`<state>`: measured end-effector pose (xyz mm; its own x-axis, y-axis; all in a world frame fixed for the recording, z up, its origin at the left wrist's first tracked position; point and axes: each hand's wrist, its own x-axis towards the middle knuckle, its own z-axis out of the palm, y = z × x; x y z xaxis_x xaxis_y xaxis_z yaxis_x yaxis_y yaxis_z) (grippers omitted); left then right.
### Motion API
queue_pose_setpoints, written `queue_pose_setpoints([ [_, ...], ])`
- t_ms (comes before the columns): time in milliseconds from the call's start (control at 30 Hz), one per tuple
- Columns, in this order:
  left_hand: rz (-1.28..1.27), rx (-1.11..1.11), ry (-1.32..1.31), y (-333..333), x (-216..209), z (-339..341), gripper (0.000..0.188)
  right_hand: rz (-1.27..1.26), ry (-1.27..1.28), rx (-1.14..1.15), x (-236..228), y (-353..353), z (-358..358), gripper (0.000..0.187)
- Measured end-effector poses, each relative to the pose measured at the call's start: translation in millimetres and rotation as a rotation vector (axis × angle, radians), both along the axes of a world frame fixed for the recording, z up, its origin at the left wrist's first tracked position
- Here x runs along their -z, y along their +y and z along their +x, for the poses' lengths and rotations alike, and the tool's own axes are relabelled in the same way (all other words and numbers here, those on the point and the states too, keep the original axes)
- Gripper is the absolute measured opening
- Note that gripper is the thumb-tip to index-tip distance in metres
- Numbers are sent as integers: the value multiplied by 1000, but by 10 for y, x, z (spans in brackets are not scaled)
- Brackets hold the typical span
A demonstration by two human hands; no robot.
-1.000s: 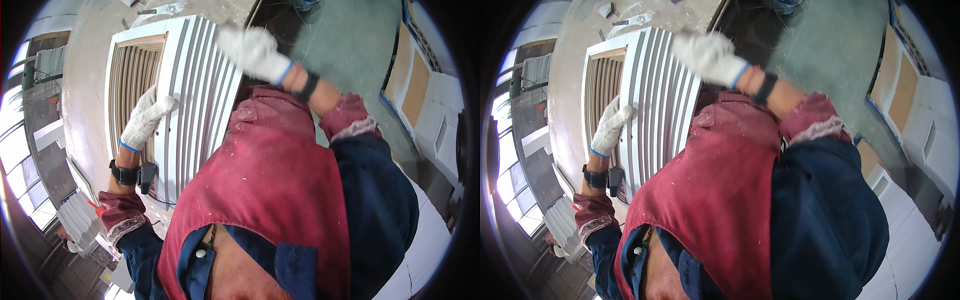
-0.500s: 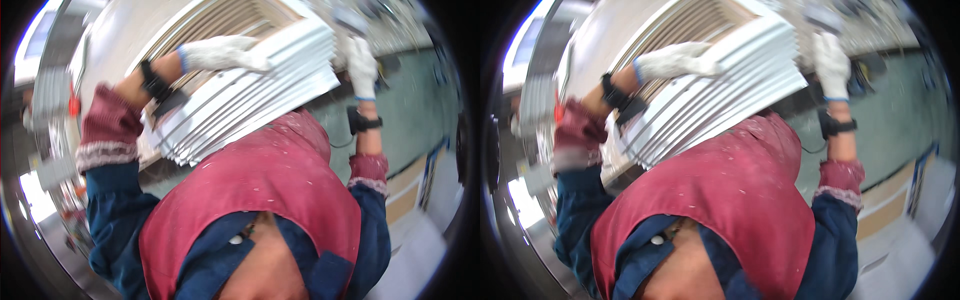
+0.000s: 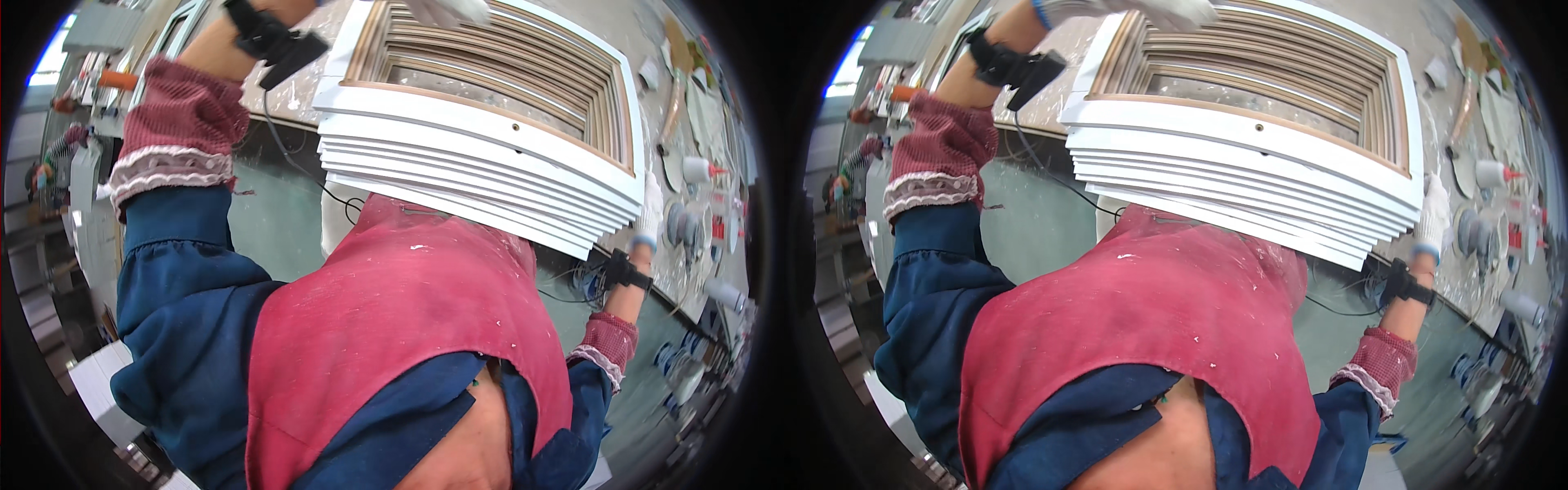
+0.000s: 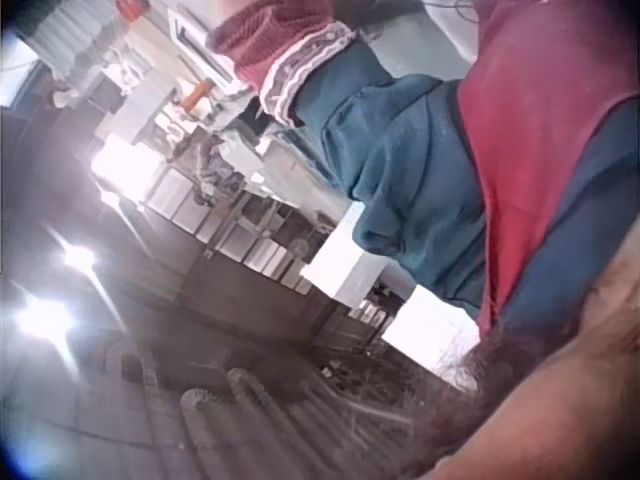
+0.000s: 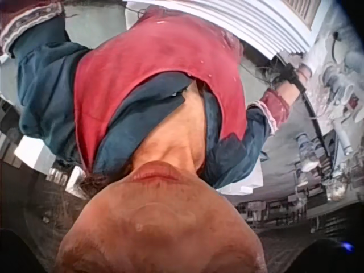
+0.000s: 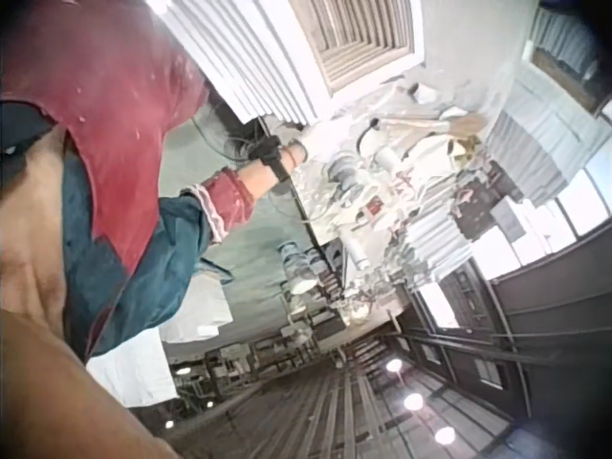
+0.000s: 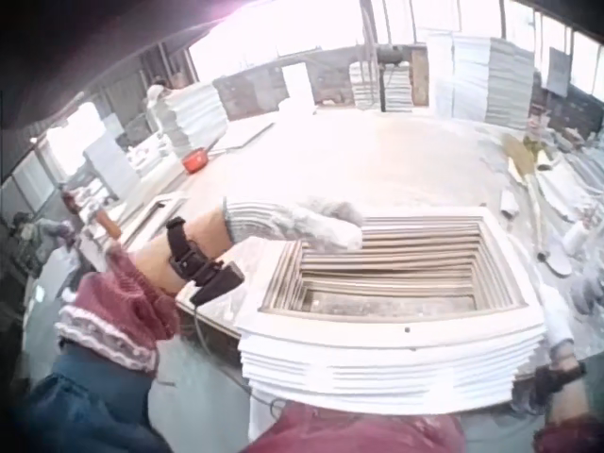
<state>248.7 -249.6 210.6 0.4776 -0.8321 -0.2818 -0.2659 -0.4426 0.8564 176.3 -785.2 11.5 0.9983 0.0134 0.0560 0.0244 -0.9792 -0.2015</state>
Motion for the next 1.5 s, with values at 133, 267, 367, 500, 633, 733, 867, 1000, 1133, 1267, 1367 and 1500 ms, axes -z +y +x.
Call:
queue_pose_setpoints([
  [133, -63, -680, -65, 947, 4, -605, 51, -62, -63, -97, -41, 25, -29, 32],
  [267, -102, -620, 107, 1821, 900, -852, 59, 423, 179, 27, -354, 223, -4, 44],
  [367, 83, -826, -142, 1736, 1339, -1128, 44, 592, 31, 31, -404, 426, 78, 52],
  [500, 332, -604, -753, 2053, 2134, -1252, 59, 1206, 381, 276, -871, 1278, -149, 60],
  [633, -777, -812, 742, 1010, 1255, -1364, 57, 1247, 429, 310, -856, 1302, -241, 60],
  [733, -698, -858, 645, 1218, 1392, -1210, 60, 1262, 450, 277, -842, 1342, -142, 60],
  [867, -369, -1031, 473, 1179, 1327, -1081, 58, 1252, 444, 277, -853, 1324, -137, 60],
  [1000, -419, -958, 518, 1153, 1304, -1022, 56, 1256, 433, 289, -863, 1278, -152, 60],
  [1133, -559, -827, 688, 1207, 1282, -971, 54, 1264, 438, 310, -877, 1290, -83, 60],
  [1267, -646, -744, 940, 1102, 1090, -895, 54, 1278, 467, 341, -850, 1257, -60, 60],
  [1367, -632, -775, 868, 1099, 1032, -902, 57, 1270, 478, 378, -854, 1202, -163, 60],
  [1500, -408, -956, 618, 1146, 1093, -973, 62, 1245, 509, 407, -837, 1146, -175, 60],
])
